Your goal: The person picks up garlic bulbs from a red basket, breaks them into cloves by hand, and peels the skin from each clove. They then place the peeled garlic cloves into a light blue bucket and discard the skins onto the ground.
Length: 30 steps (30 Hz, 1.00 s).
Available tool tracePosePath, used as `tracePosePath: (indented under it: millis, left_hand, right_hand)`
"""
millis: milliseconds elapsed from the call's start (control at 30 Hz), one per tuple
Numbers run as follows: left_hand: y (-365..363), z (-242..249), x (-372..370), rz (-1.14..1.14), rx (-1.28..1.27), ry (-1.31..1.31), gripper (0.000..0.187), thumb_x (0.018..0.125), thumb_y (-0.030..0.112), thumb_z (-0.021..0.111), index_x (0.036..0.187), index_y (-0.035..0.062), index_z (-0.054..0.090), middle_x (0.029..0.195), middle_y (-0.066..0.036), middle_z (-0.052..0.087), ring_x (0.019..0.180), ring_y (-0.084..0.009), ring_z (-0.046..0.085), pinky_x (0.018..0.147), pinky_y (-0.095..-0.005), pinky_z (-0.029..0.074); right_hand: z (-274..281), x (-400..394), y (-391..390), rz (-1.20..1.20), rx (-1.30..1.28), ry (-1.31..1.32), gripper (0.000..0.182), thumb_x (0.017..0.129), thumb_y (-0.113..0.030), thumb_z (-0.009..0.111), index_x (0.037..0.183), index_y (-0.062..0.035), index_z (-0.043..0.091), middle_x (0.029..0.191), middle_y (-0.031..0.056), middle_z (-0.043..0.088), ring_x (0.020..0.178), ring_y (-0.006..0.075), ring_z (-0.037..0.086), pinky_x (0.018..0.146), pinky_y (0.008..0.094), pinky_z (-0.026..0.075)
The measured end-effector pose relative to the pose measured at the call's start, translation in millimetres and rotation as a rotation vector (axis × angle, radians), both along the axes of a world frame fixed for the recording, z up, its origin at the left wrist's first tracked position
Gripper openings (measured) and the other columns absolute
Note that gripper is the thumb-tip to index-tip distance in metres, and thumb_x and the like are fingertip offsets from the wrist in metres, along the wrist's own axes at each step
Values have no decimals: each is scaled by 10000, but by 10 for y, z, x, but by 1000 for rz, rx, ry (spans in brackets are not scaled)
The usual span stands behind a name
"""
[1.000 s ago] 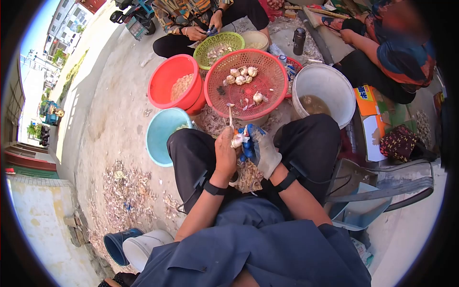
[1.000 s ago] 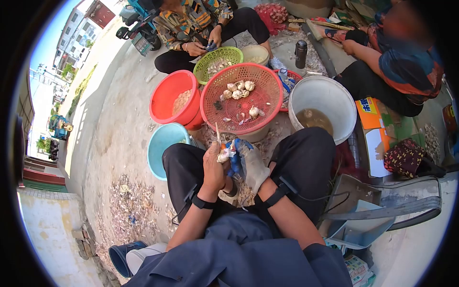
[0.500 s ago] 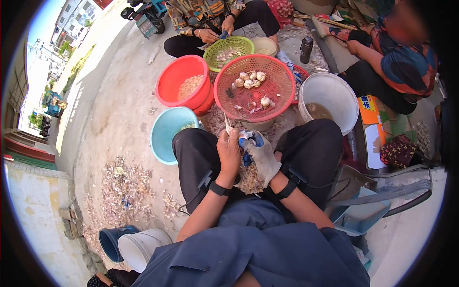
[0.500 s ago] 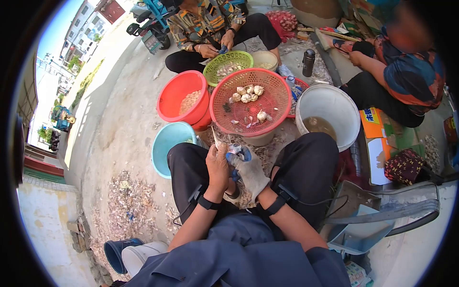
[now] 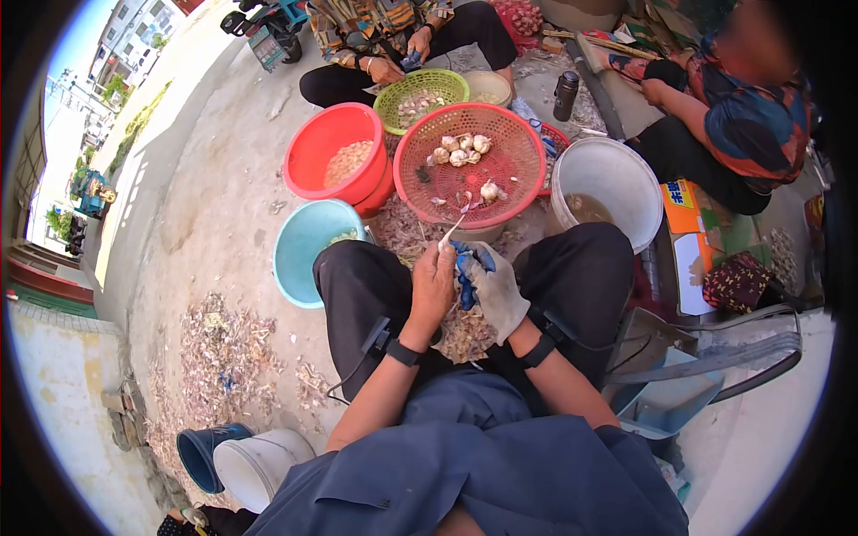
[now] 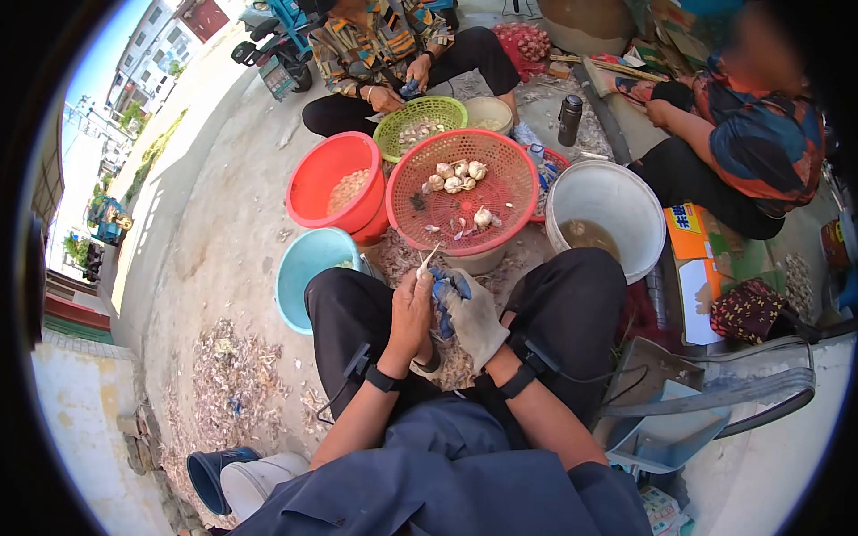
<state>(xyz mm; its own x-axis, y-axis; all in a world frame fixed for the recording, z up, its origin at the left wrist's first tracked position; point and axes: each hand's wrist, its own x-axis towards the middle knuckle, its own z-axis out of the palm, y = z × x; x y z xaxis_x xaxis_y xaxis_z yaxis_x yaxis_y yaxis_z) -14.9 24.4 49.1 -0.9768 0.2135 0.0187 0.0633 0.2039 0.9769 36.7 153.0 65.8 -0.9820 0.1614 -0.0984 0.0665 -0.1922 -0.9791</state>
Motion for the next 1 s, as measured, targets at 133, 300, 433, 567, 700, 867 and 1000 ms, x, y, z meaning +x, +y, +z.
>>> tracePosePath:
  millis: [133, 300, 433, 567, 700, 867, 1000]
  left_hand:
    - [60, -72, 26, 20, 23, 26, 318, 1080, 253, 482, 929, -16, 560, 711, -60, 475, 696, -145, 440, 644, -345, 416]
    - [75, -180, 36, 39, 56, -8, 351, 1096, 283, 463, 926, -6, 567, 701, -41, 490, 671, -130, 448, 630, -344, 416]
    - [39, -186, 70, 56, 197, -241, 369, 1105, 315, 457, 947, 6, 582, 703, -24, 505, 646, -104, 475, 602, -315, 417]
    - [-12, -360, -5, 42, 105, -39, 394, 1108, 351, 451, 933, 19, 573, 705, -15, 518, 593, -99, 496, 555, -307, 414]
    - [-47, -195, 13, 39, 78, -51, 413, 1106, 368, 451, 926, 17, 575, 709, -29, 529, 619, -116, 511, 579, -323, 424]
    - [-81, -469, -43, 93, 182, -64, 409, 1106, 357, 457, 934, 7, 581, 725, -34, 550, 635, -128, 524, 603, -314, 428]
    - [-95, -384, -82, 87, 424, -232, 377, 1111, 328, 458, 972, 0, 581, 769, -25, 571, 709, -114, 543, 654, -308, 450]
  right_hand:
    - [-75, -15, -44, -60, 35, 4, 247, 1022, -204, 591, 1177, -26, 664, 907, 47, 678, 764, 107, 605, 687, 284, 505]
    - [-221, -69, -41, -72, -45, -102, 243, 1025, -187, 572, 1171, -19, 669, 965, 20, 681, 824, 93, 597, 744, 272, 512]
    - [-281, -106, -60, -85, 87, -77, 234, 1031, -210, 574, 1129, -19, 665, 862, 69, 671, 713, 140, 612, 653, 308, 503]
    - [-258, -124, -58, 7, 194, -107, 227, 1031, -197, 548, 1108, -9, 651, 879, 118, 677, 728, 207, 646, 676, 347, 512]
    - [-476, -152, -114, -29, 332, 4, 245, 1029, -203, 543, 1109, 1, 652, 905, 107, 696, 766, 192, 653, 716, 342, 522]
    - [-389, -228, -163, -47, -14, -176, 275, 1037, -206, 538, 1165, 10, 650, 945, 39, 696, 802, 129, 644, 719, 313, 522]
    - [-437, -276, -281, -82, -432, -199, 286, 1054, -210, 511, 1207, -9, 645, 923, 15, 691, 790, 96, 641, 682, 258, 523]
